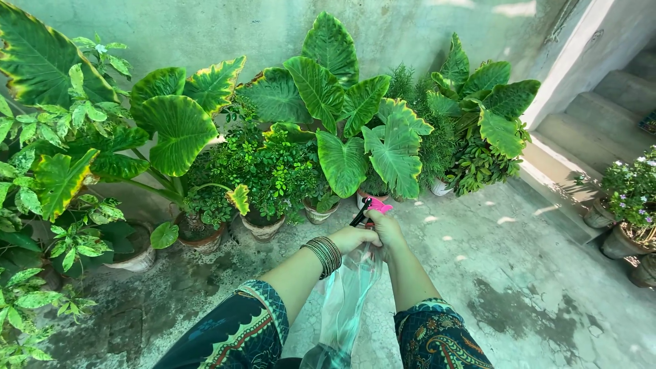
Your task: The person uses a spray bottle to mist water onto the leaves of several potted plants, moving across the garden area to cover different varieties.
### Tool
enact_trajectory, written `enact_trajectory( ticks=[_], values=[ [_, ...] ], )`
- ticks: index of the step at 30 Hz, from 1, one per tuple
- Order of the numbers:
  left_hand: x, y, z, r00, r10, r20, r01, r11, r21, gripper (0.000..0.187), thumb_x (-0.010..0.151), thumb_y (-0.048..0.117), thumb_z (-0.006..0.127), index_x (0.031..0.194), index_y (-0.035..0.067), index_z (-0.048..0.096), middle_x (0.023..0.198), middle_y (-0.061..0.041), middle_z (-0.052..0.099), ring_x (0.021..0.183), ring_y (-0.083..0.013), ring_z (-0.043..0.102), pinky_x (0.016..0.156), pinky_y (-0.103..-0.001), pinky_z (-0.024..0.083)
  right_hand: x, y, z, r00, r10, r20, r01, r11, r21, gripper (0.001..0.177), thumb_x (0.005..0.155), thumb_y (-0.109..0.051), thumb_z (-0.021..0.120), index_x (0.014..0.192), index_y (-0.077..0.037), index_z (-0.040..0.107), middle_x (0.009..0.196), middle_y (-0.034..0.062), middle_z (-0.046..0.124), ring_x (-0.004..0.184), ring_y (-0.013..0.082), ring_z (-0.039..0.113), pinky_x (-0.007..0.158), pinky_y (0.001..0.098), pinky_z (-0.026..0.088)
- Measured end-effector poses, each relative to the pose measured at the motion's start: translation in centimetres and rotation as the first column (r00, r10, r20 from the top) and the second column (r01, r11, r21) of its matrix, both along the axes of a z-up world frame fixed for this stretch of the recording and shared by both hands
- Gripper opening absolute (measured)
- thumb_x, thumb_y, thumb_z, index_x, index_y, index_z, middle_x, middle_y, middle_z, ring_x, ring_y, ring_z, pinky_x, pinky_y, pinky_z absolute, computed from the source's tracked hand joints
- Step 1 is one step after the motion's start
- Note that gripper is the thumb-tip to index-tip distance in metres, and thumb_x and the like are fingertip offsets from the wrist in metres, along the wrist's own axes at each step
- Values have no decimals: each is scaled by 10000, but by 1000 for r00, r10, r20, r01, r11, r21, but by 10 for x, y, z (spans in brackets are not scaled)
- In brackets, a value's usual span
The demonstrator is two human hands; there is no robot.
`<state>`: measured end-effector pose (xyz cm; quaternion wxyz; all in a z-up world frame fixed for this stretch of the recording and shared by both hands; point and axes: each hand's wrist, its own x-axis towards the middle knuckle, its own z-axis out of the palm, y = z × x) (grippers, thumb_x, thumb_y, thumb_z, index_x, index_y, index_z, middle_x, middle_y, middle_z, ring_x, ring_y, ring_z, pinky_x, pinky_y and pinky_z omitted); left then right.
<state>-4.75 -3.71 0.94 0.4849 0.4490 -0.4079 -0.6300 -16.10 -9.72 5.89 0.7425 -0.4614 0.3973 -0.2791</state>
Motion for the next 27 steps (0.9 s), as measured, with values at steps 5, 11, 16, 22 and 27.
enact_trajectory(
  ticks=[5, 11, 16, 22, 27],
  values=[
    [-6, -2, 5, 997, -37, 65, 36, 999, 16, 207, 819, 261, 733, 898, 71, 705, 779, -44, 704, 692, -141, 657, 632, -292, 510, -7, -13, -13, 998, -18, 66, 18, 1000, 5, 202, 879, -181, 665, 971, -5, 705, 891, 133, 748, 712, 240, 697, 657, 398, 586],
    [-11, 3, 19, 991, -5, 135, -3, 998, 60, 238, 801, 267, 748, 905, 53, 745, 859, -55, 750, 774, -134, 691, 712, -272, 541, -12, -18, -11, 998, -36, -51, 32, 997, -69, 225, 877, -205, 650, 957, -4, 711, 847, 119, 727, 685, 231, 676, 597, 398, 552],
    [-8, -10, 0, 998, 5, 65, -6, 1000, 25, 213, 797, 227, 751, 906, 45, 745, 863, -67, 751, 787, -146, 709, 740, -278, 558, -10, -18, -13, 997, -62, -37, 57, 990, -127, 214, 882, -183, 665, 943, 15, 716, 853, 138, 735, 689, 241, 678, 611, 401, 561],
    [-8, -10, -1, 1000, -27, 13, 27, 999, -41, 196, 799, 228, 737, 905, 63, 723, 840, -63, 726, 751, -159, 680, 712, -310, 541, -9, -14, -9, 1000, -2, 18, 2, 1000, 4, 209, 893, -199, 639, 958, -20, 726, 850, 121, 744, 695, 238, 686, 640, 389, 560],
    [-8, -9, 7, 994, -18, 109, 20, 1000, -18, 233, 810, 260, 738, 913, 52, 733, 871, -52, 738, 804, -140, 683, 754, -284, 535, -10, -12, 0, 1000, -26, -16, 26, 999, -21, 213, 889, -179, 644, 968, -2, 733, 876, 124, 757, 708, 236, 696, 655, 395, 579]
  ],
)
